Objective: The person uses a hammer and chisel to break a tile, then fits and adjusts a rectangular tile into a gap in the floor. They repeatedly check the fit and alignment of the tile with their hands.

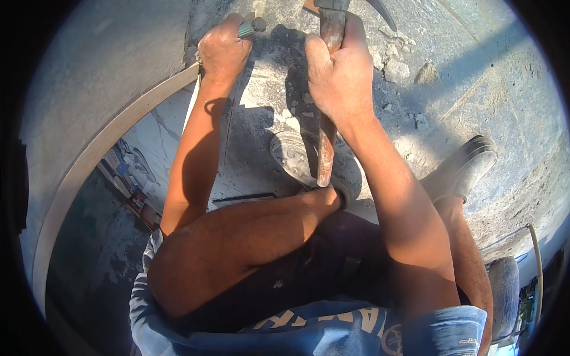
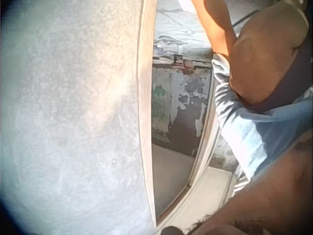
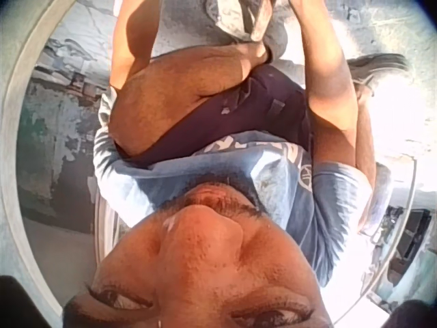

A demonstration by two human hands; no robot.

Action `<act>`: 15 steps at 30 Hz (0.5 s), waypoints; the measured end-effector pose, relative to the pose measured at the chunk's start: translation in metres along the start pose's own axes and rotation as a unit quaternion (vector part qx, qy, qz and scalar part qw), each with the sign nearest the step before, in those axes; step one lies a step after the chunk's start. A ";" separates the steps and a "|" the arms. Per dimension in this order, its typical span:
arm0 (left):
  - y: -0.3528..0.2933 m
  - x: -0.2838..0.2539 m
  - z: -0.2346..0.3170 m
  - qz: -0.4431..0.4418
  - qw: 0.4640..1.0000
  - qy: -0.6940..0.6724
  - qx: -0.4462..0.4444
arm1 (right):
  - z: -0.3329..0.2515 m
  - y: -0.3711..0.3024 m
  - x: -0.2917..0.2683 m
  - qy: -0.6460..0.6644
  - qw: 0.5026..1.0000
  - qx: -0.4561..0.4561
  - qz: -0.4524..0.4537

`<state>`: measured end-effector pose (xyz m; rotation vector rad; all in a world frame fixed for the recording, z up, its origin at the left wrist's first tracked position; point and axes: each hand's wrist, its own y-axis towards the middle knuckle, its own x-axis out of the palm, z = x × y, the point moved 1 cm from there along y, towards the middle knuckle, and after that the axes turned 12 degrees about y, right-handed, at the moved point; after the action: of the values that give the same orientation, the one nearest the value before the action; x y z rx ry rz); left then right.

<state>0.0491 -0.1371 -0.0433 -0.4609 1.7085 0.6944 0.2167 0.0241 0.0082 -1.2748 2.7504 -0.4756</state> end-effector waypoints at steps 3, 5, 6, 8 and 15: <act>0.005 -0.004 0.004 0.006 1.000 -0.021 -0.020 | 0.012 -0.005 0.008 -0.002 1.000 0.024 0.005; 0.000 -0.001 0.001 0.003 0.999 -0.016 -0.029 | 0.021 -0.010 0.017 -0.053 0.994 0.056 -0.074; -0.005 0.001 0.000 0.007 0.999 -0.012 -0.031 | 0.022 -0.010 0.018 -0.078 0.988 0.072 -0.113; -0.010 0.002 -0.004 0.026 0.999 -0.010 -0.022 | 0.016 -0.005 0.017 -0.066 0.993 0.040 -0.089; -0.004 0.004 -0.001 0.066 0.998 -0.013 0.006 | 0.001 -0.002 0.012 0.010 0.999 0.029 0.019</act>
<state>0.0497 -0.1404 -0.0481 -0.3318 1.7278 0.7810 0.2107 0.0137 0.0081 -1.2090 2.7503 -0.5622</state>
